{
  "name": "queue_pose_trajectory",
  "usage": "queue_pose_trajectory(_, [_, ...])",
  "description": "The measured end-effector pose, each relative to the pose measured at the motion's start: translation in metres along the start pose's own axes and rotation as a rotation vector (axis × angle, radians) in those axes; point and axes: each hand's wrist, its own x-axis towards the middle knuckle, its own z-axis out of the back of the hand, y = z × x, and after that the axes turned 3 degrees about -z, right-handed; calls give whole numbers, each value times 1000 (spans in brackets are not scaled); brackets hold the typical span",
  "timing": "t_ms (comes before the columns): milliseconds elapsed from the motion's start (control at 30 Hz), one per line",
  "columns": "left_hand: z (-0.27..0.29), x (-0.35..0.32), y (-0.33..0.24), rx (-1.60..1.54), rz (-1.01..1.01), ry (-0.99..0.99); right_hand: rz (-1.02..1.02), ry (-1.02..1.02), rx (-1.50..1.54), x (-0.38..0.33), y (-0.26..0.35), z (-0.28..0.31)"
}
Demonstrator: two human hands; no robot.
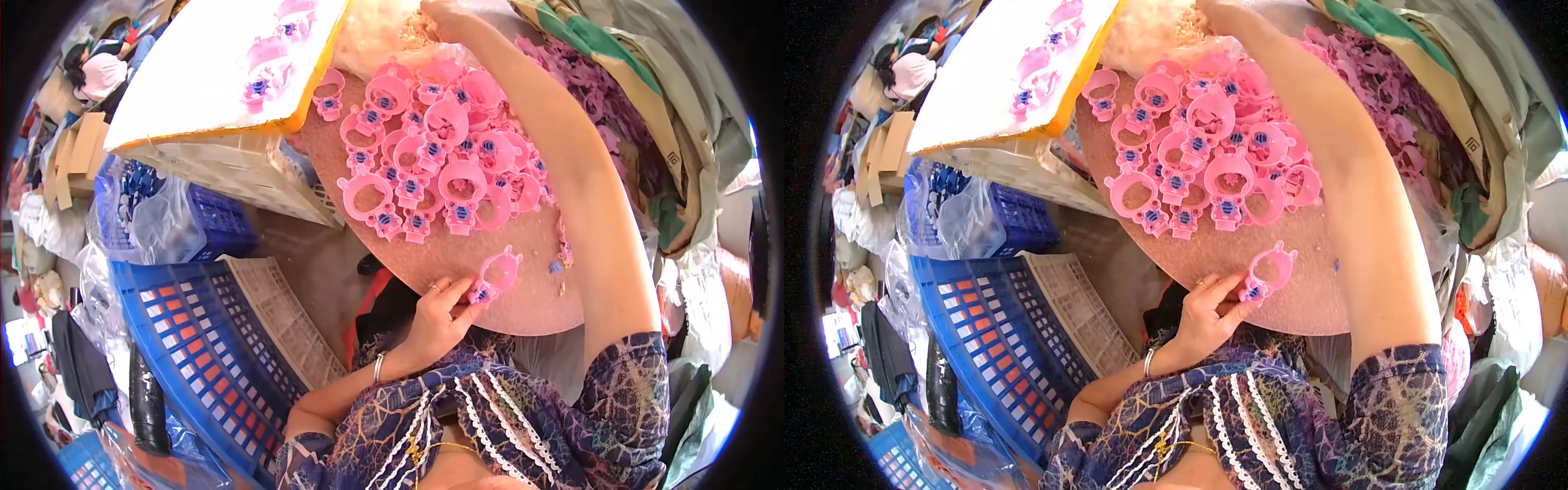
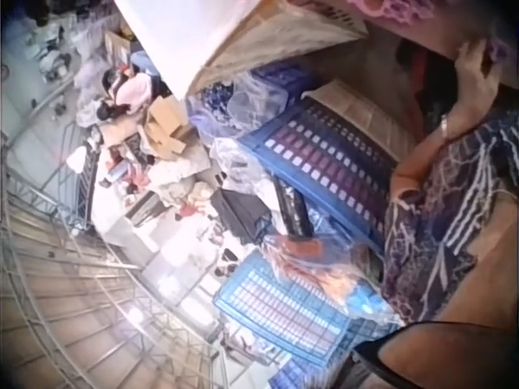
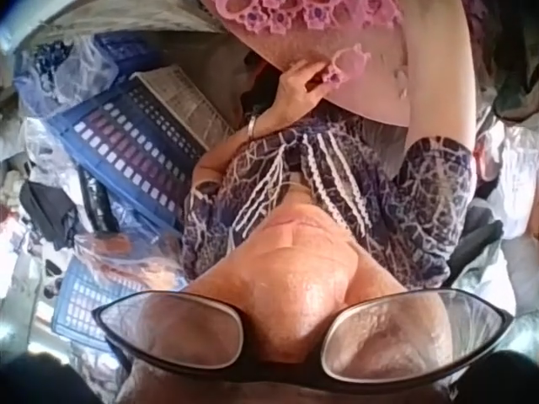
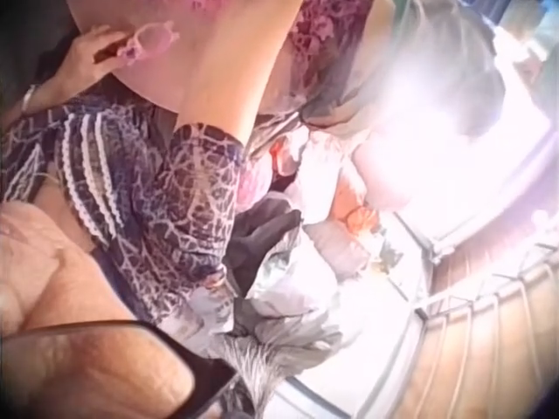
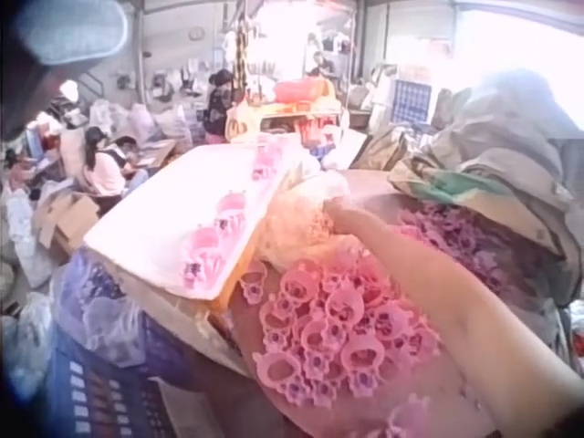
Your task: Assemble small decorative parts onto pink plastic toy frames.
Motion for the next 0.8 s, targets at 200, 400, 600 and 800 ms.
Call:
queue_pose_trajectory(200, [2, -12, 21, -148, 79, -215, -575, 711, 1332, -139, 72, -99])
queue_pose_trajectory(400, [-5, 5, 2, -461, 213, -329, -368, 590, 1575, -351, 49, -30])
queue_pose_trajectory(600, [-13, 20, 6, -425, 190, -381, -84, -311, 1324, -474, -1, -77])
queue_pose_trajectory(800, [-15, 19, 5, -304, 209, -352, 16, -817, 1033, -500, -36, -140])
